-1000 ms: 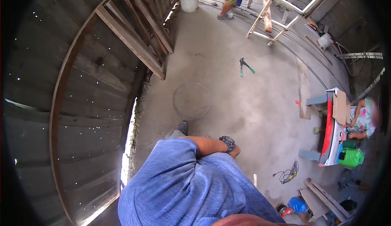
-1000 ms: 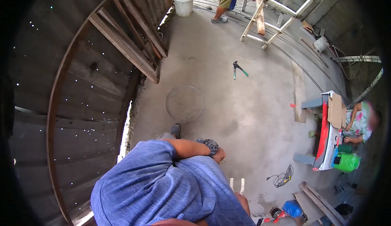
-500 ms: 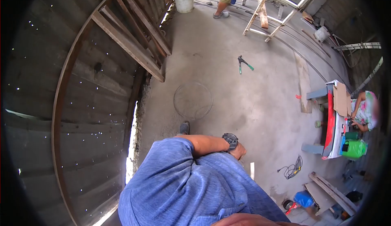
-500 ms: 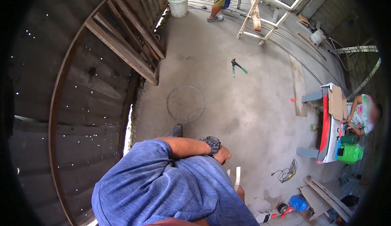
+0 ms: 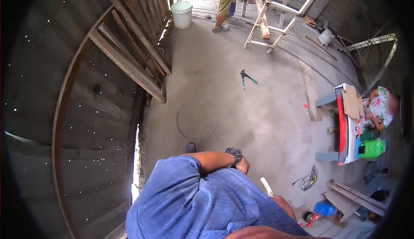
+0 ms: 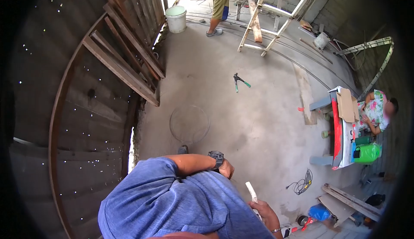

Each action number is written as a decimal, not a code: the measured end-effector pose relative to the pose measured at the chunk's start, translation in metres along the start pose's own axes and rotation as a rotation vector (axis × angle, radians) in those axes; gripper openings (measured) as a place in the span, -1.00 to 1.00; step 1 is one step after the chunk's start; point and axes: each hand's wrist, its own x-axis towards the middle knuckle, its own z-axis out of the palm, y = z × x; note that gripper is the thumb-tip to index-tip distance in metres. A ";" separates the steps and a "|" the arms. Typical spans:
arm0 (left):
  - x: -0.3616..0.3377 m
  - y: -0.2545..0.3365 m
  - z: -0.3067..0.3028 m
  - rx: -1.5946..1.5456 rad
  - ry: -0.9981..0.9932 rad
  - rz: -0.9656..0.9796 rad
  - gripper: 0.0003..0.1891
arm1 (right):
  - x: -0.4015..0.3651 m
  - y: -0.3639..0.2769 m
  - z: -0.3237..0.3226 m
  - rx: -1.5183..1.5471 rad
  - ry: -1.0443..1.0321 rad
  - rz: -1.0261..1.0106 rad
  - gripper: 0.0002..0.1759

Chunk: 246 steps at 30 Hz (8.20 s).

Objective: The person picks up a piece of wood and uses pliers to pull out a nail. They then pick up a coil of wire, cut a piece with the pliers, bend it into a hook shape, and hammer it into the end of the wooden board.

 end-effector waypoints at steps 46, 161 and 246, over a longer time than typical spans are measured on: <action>-0.052 0.016 -0.031 0.275 0.104 -0.122 -0.59 | 0.042 -0.020 -0.022 0.028 -0.148 -0.009 -0.60; -0.740 -0.271 -0.121 -0.603 2.273 0.301 -0.67 | 0.241 -0.411 0.284 -0.046 0.431 -0.453 -0.76; -0.533 -0.007 -0.157 -0.828 1.593 0.546 -0.59 | 0.134 -0.429 0.314 -0.476 0.405 -1.107 -0.40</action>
